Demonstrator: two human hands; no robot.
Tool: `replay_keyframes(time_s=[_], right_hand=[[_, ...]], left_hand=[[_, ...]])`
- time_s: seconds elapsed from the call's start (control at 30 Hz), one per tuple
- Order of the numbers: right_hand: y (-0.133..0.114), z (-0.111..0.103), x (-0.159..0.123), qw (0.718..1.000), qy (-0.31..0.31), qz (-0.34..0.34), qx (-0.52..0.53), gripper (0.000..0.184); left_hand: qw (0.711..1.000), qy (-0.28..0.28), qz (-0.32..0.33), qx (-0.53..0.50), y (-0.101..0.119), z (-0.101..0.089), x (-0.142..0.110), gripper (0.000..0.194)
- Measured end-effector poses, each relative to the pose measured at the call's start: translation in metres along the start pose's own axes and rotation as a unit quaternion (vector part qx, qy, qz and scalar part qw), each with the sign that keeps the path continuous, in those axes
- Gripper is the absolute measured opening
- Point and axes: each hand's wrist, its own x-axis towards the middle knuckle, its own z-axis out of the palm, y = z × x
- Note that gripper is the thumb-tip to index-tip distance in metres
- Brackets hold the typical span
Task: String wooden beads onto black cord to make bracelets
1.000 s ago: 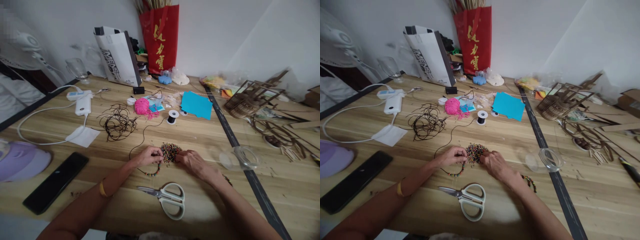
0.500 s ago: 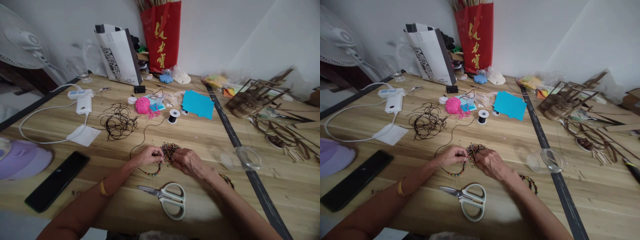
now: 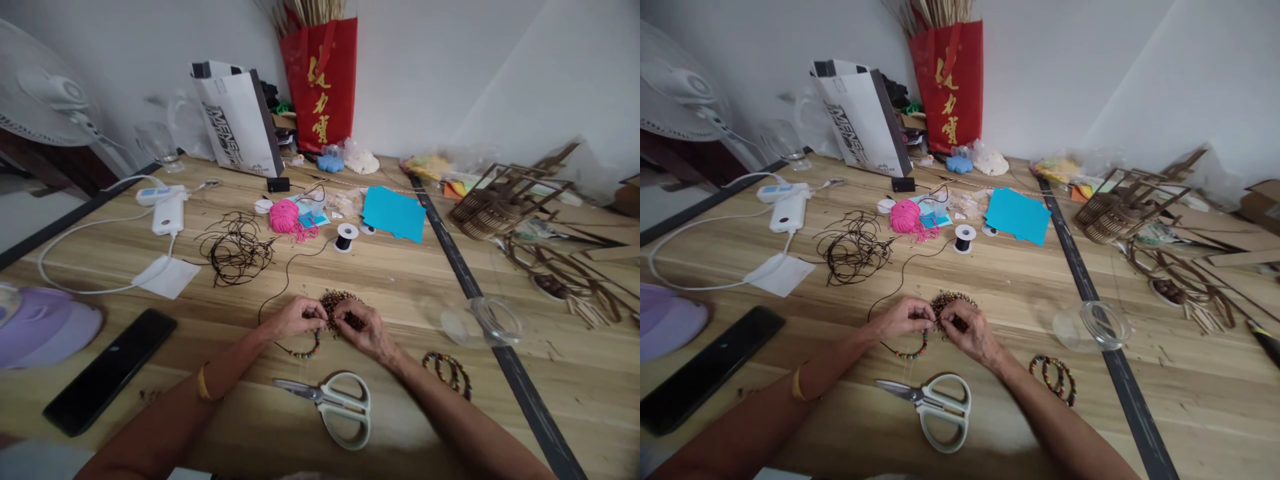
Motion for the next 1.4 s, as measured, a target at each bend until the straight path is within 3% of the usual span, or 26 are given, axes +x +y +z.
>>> replay_keyframes(time_s=[1.4], right_hand=[[0.001,-0.0014,0.0005,0.999,-0.047,-0.008,0.012,0.016]], left_hand=[[1.0,-0.007,0.012,0.01,0.0001,-0.0008,-0.0009,0.021]])
